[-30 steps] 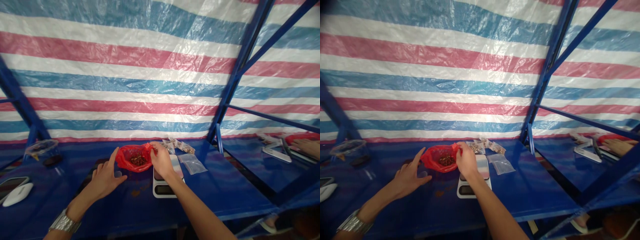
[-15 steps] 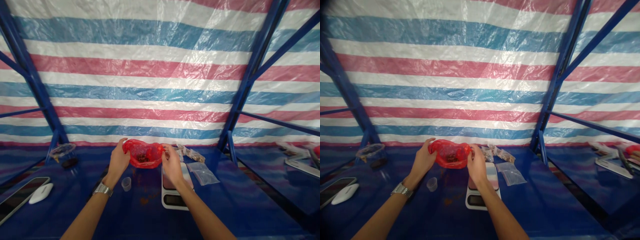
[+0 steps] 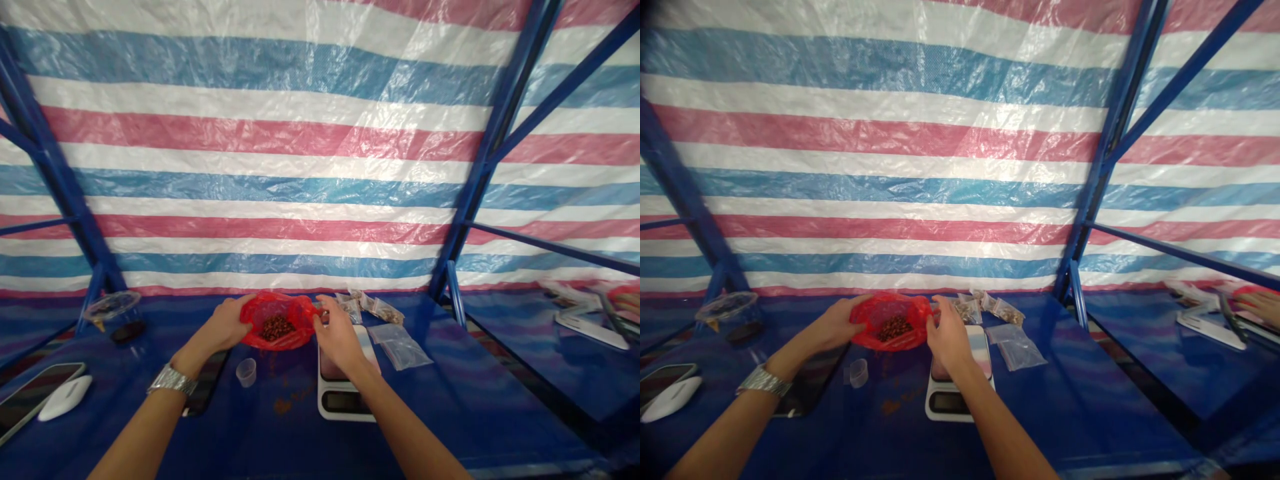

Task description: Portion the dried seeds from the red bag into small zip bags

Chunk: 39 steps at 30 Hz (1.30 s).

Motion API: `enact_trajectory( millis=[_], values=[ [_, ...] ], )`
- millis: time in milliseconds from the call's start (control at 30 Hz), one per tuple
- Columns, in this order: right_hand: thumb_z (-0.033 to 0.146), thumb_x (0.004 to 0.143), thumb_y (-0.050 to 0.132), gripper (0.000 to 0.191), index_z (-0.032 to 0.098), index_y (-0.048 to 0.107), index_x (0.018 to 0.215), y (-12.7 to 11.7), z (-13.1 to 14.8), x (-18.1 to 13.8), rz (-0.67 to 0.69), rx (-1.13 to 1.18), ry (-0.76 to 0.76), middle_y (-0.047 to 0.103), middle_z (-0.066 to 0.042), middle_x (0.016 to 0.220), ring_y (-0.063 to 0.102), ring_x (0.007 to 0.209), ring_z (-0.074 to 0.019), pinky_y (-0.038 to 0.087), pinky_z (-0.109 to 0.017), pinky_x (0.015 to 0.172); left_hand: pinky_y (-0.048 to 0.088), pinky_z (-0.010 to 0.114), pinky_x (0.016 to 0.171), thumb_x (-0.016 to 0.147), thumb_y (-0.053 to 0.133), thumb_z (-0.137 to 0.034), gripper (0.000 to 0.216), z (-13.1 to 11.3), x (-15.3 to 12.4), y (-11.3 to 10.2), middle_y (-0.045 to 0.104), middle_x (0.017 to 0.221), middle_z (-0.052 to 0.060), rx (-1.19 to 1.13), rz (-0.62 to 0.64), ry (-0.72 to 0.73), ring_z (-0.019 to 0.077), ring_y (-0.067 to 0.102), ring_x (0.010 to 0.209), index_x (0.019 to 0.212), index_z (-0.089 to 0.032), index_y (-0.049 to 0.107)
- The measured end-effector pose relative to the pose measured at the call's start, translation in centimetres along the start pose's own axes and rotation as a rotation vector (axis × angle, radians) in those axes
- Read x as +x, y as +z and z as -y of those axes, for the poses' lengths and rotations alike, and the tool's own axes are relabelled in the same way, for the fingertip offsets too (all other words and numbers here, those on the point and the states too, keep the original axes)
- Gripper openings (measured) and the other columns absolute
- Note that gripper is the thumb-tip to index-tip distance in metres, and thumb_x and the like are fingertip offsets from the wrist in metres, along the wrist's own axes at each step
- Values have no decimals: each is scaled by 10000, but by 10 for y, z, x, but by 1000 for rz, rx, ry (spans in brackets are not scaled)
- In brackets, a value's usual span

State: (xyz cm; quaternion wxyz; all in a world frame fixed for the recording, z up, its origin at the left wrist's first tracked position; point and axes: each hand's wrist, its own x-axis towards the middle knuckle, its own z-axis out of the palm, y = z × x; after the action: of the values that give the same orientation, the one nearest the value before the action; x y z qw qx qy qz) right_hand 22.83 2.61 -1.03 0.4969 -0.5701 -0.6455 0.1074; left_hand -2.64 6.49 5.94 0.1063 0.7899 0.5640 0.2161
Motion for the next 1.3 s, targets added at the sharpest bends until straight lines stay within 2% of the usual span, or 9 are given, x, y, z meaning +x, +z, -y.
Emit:
enact_trajectory(
  millis=[133, 233, 367, 533, 633, 733, 833, 1033, 1300],
  values=[
    [368, 988, 497, 376, 225, 602, 1320, -38, -14, 17, -96, -169, 183, 749, -93, 1148, 721, 994, -231, 539, -342, 885, 465, 616, 1025, 827, 671, -427, 584, -32, -18, 6, 548, 1452, 170, 147, -303, -101, 441, 499, 1338, 1390, -275, 633],
    [311, 993, 461, 355, 214, 670, 1263, -65, -39, 27, -22, -417, 434, 757, -135, 1173, 719, 1066, -273, 516, -357, 887, 477, 587, 1001, 941, 543, -287, 393, -63, -41, 36, 545, 1375, 173, 128, -579, -37, 389, 512, 1258, 1308, -248, 679],
    [291, 889, 640, 178, 182, 779, 866, -72, -71, 31, 93, -475, 519, 789, -158, 886, 746, 943, -321, 517, -377, 849, 474, 528, 960, 936, 541, -148, 308, -91, -64, 73, 591, 1265, 146, 110, -609, 260, 339, 530, 1153, 1163, -250, 723],
    [250, 842, 674, 147, 199, 786, 763, -67, -84, 34, 118, -391, 454, 794, -93, 828, 748, 897, -282, 513, -338, 834, 455, 487, 968, 920, 551, -82, 322, -102, -78, 86, 614, 1254, 124, -24, -626, 400, 314, 547, 1169, 1150, -256, 694],
    [323, 862, 652, 214, 209, 789, 742, -76, -77, 35, 101, -270, 384, 787, -48, 785, 741, 864, -263, 519, -315, 801, 479, 439, 937, 934, 521, -99, 279, -103, -81, 90, 650, 1154, 97, -192, -562, 386, 276, 603, 1088, 1077, -270, 688],
    [448, 878, 640, 289, 216, 811, 881, -89, -57, 25, 69, -128, 316, 803, -38, 896, 732, 906, -253, 526, -319, 824, 511, 364, 889, 967, 471, -154, 237, -101, -80, 93, 670, 1053, 74, -437, -398, 355, 228, 656, 987, 1028, -271, 668],
    [536, 801, 729, 356, 202, 807, 896, -92, -23, 2, 48, 202, 276, 790, -47, 894, 704, 850, -240, 520, -326, 800, 509, 306, 731, 982, 495, -255, 175, -102, -76, 94, 669, 911, 47, -664, -246, 271, 191, 641, 788, 997, -257, 669],
    [500, 777, 791, 315, 193, 751, 716, -77, 46, -48, 238, 397, 249, 680, -12, 693, 538, 632, -152, 419, -271, 603, 434, 261, 612, 909, 637, -479, 277, -114, -77, 81, 640, 782, 9, -1063, -33, 135, 150, 556, 658, 947, -205, 657],
    [542, 745, 822, 372, 179, 744, 763, -72, 51, -58, 418, 580, 339, 639, 7, 673, 502, 627, -126, 373, -250, 602, 355, 251, 597, 896, 628, -503, 333, -98, -75, 66, 542, 640, -28, -1034, 121, 127, 138, 499, 615, 794, -186, 631]
  ],
)
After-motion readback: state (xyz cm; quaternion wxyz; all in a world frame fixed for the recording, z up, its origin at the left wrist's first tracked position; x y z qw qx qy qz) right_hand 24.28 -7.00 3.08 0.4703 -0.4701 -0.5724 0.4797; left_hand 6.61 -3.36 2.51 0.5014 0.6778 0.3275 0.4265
